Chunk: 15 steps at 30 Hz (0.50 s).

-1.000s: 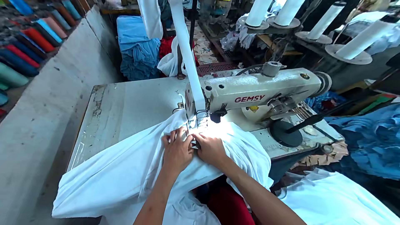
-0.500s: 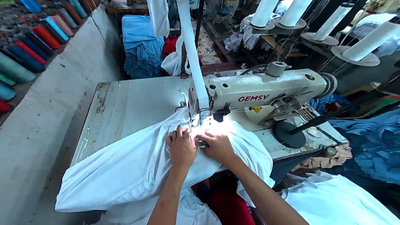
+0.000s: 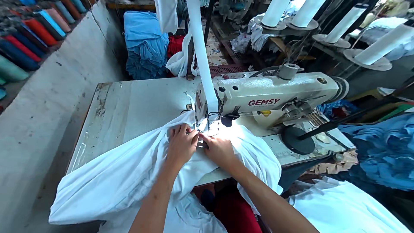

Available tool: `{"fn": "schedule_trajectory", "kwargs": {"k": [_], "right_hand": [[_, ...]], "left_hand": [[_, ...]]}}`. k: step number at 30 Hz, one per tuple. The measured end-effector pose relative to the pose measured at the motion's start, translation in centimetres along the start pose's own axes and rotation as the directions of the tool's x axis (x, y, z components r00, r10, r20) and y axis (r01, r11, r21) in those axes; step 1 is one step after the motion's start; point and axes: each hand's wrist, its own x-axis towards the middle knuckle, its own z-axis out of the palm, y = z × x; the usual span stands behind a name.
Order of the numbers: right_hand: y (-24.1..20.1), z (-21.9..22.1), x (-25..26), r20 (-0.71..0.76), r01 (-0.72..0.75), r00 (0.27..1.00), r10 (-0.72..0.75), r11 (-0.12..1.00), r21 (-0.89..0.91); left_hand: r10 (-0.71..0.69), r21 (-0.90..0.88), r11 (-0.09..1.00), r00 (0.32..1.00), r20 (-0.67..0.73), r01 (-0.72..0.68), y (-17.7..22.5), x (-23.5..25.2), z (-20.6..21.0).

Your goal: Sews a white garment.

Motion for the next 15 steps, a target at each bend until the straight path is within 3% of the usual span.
{"fn": "schedule_trajectory", "kwargs": {"k": [5, 11, 13, 15], "right_hand": [[-2.0, 0.0, -0.5, -0.067, -0.072, 0.995, 0.072, 0.997, -0.003], [-2.8, -0.5, -0.3, -0.051, -0.086, 0.995, 0.086, 0.996, -0.004], [-2.9, -1.2, -0.4, 0.036, -0.107, 0.994, 0.105, 0.993, 0.041], [-2.9, -1.8, -0.2, 0.107, -0.13, 0.987, 0.121, 0.988, 0.082]], "left_hand": [[0.161, -0.087, 0.984, 0.985, 0.065, -0.155, -3.0, 1.9, -0.6], [0.31, -0.043, 0.948, 0.945, -0.098, -0.316, -4.1, 3.9, -0.3], [0.225, -0.073, 0.97, 0.97, -0.09, -0.232, -2.8, 2.8, -1.5], [0.038, -0.259, 0.964, 0.995, -0.087, -0.06, -0.8, 0.9, -3.0]]}}
